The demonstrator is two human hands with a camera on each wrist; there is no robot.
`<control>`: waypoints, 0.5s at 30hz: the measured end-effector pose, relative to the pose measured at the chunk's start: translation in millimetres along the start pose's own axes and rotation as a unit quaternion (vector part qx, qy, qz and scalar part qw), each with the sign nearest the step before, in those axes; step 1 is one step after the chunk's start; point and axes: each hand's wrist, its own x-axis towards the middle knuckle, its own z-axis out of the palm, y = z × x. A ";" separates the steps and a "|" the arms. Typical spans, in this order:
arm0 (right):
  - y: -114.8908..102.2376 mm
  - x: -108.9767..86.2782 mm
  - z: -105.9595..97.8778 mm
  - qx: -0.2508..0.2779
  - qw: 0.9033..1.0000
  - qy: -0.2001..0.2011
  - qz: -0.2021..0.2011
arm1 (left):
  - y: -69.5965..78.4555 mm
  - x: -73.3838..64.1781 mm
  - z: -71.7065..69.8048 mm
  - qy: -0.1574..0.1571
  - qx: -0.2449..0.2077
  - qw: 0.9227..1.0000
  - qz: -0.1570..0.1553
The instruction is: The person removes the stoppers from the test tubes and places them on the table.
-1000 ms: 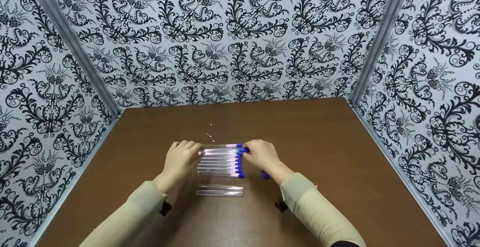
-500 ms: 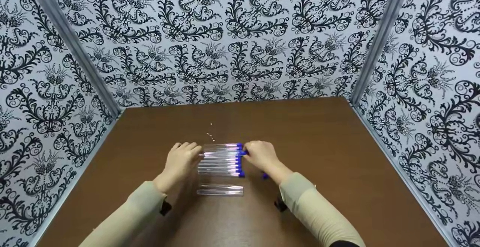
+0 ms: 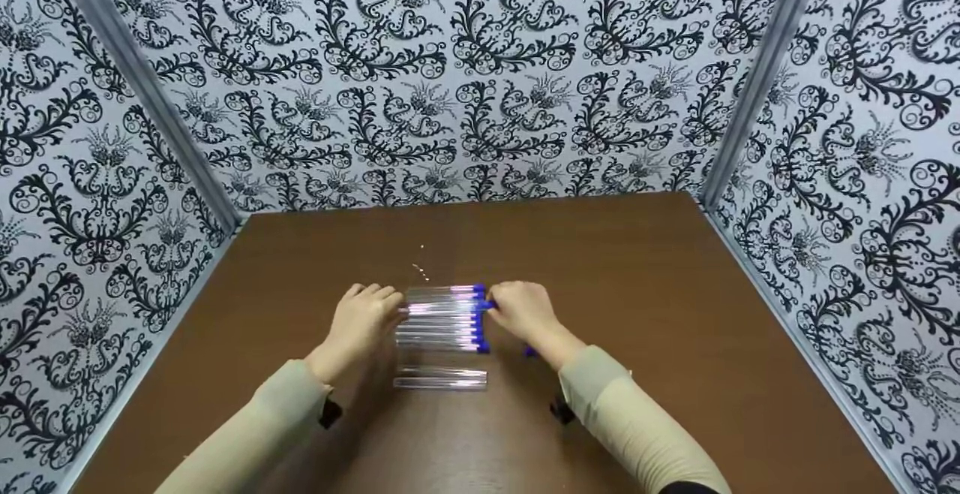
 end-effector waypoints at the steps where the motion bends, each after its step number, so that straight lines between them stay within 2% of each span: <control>1: 0.1 -0.4 0.2 0.000 1.000 0.004 -0.002 | -0.2 -0.1 0.5 0.001 0.001 1.000 0.001; 7: 0.7 -1.8 1.9 -0.002 1.000 0.026 -0.016 | -0.7 -0.3 -0.1 0.005 0.005 1.000 0.008; 15: 0.3 -2.0 5.5 -0.014 0.999 0.041 -0.023 | -1.0 -1.1 -0.9 -0.011 -0.001 1.000 0.001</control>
